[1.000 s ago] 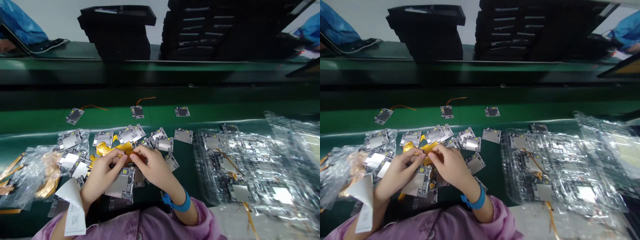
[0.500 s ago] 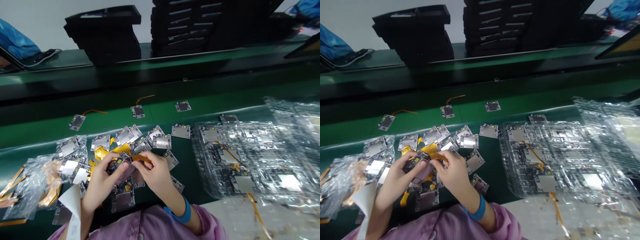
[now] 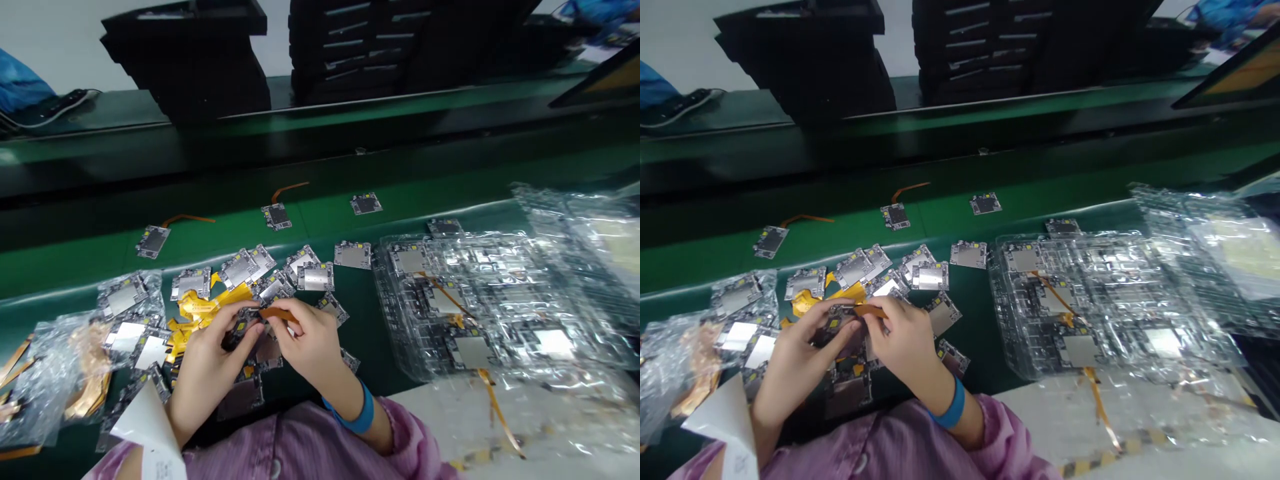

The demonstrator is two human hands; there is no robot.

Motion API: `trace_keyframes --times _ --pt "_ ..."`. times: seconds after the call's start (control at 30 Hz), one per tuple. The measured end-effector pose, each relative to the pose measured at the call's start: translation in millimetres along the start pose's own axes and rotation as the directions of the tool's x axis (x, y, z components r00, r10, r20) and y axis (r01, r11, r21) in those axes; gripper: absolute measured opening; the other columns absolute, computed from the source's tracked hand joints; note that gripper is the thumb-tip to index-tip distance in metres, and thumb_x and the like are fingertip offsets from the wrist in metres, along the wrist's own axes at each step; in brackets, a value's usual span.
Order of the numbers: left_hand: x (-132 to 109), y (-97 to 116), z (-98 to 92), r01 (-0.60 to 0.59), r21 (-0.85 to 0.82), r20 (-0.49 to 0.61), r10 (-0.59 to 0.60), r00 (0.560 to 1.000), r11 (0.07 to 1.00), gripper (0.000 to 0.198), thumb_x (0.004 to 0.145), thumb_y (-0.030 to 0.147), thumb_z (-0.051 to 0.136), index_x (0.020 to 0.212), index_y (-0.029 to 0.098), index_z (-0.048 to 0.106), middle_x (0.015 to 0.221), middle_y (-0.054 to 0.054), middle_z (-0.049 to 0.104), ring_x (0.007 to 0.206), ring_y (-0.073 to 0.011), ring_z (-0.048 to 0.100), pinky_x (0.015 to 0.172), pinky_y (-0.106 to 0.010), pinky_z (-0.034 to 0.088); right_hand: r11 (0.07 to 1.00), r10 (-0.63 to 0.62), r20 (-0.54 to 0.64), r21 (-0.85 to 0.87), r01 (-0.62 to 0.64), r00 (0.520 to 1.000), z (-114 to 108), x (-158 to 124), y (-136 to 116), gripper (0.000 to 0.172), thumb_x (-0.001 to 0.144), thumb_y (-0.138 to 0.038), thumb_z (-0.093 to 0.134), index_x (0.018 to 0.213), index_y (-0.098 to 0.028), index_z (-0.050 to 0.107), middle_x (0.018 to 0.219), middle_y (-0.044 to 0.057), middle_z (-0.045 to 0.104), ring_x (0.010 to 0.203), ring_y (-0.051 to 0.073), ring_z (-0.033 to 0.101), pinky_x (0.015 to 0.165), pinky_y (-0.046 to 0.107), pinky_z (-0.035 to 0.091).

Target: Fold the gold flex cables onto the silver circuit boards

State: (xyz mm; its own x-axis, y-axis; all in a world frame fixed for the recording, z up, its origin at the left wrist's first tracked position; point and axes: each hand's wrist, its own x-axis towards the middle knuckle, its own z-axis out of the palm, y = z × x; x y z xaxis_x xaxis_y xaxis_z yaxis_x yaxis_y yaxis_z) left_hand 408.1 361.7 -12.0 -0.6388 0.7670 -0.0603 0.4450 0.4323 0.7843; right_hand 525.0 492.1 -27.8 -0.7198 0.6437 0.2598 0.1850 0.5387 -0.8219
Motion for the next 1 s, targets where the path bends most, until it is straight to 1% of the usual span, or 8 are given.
trace_keyframes --times 0.13,0.23,0.33,0.4,0.5,0.67,0.83,1.0 --pt "5 5 -0.8 -0.027 0.008 -0.002 0.027 1.0 1.0 0.021 0.088 0.034 0.064 0.108 0.027 0.065 0.102 0.002 0.074 0.089 -0.0181 0.072 0.08 -0.026 0.054 0.995 -0.102 0.045 -0.008 0.102 0.994 -6 -3 0 0.015 0.085 -0.01 0.056 0.094 -0.02 0.064 0.081 -0.001 0.072 0.062 0.01 0.063 0.062 0.021 0.043" --pt "11 6 -4.1 0.019 -0.053 0.039 -0.017 0.999 0.998 0.021 0.087 0.034 0.065 0.106 0.026 0.065 0.101 0.002 0.073 0.089 -0.0172 0.07 0.081 -0.025 0.054 0.987 -0.157 0.07 0.042 0.155 0.985 -20 -2 -4 0.009 0.087 -0.016 0.06 0.095 -0.019 0.063 0.082 0.0 0.07 0.064 0.01 0.06 0.063 0.021 0.043" --pt "13 6 -7.2 0.067 -0.106 0.09 -0.057 0.994 0.992 0.023 0.084 0.04 0.07 0.102 0.025 0.067 0.098 0.002 0.073 0.088 -0.0164 0.069 0.082 -0.024 0.053 0.989 -0.088 0.156 0.134 0.068 0.984 -36 4 -6 0.013 0.089 -0.027 0.065 0.099 -0.018 0.065 0.081 -0.001 0.065 0.06 0.009 0.053 0.059 0.021 0.04" --pt "13 6 -8.0 0.101 -0.13 0.129 -0.084 0.988 0.986 0.026 0.082 0.042 0.073 0.101 0.026 0.069 0.098 0.003 0.073 0.089 -0.0164 0.069 0.081 -0.023 0.053 0.989 -0.02 0.205 0.145 -0.01 0.979 -43 8 -4 0.01 0.093 -0.027 0.061 0.094 -0.018 0.067 0.07 -0.004 0.057 0.057 0.008 0.047 0.056 0.022 0.036" --pt "12 5 -7.3 0.169 -0.183 0.186 -0.135 0.973 0.968 0.028 0.08 0.045 0.075 0.101 0.026 0.071 0.096 0.003 0.075 0.085 -0.0154 0.07 0.076 -0.021 0.054 0.988 0.039 0.254 0.132 -0.075 0.967 -45 13 0 0.014 0.094 -0.023 0.06 0.085 -0.018 0.07 0.06 -0.006 0.044 0.055 0.007 0.042 0.054 0.022 0.03" --pt "13 5 -6.8 0.181 -0.204 0.205 -0.138 0.969 0.962 0.023 0.078 0.044 0.078 0.088 0.023 0.073 0.08 0.004 0.074 0.07 -0.0127 0.068 0.065 -0.017 0.053 0.984 0.037 0.324 0.155 -0.092 0.945 -42 13 3 0.012 0.092 -0.022 0.063 0.086 -0.017 0.072 0.063 -0.005 0.049 0.055 0.006 0.042 0.054 0.023 0.03" --pt "16 10 -9.9 0.195 -0.174 0.196 -0.16 0.968 0.965 0.027 0.076 0.045 0.078 0.083 0.02 0.073 0.07 0.003 0.071 0.063 -0.0136 0.066 0.06 -0.02 0.052 0.986 0.029 0.291 0.151 -0.075 0.956 -43 13 4 0.014 0.092 -0.021 0.062 0.084 -0.016 0.072 0.06 -0.006 0.046 0.054 0.006 0.041 0.054 0.023 0.029" --pt "19 14 -9.4 0.2 -0.156 0.201 -0.167 0.965 0.967 0.025 0.076 0.044 0.078 0.082 0.02 0.073 0.07 0.003 0.07 0.063 -0.0138 0.065 0.056 -0.02 0.05 0.986 0.016 0.307 0.154 -0.066 0.951 -43 13 6 0.013 0.092 -0.021 0.062 0.085 -0.016 0.072 0.061 -0.005 0.047 0.055 0.007 0.043 0.054 0.023 0.03"
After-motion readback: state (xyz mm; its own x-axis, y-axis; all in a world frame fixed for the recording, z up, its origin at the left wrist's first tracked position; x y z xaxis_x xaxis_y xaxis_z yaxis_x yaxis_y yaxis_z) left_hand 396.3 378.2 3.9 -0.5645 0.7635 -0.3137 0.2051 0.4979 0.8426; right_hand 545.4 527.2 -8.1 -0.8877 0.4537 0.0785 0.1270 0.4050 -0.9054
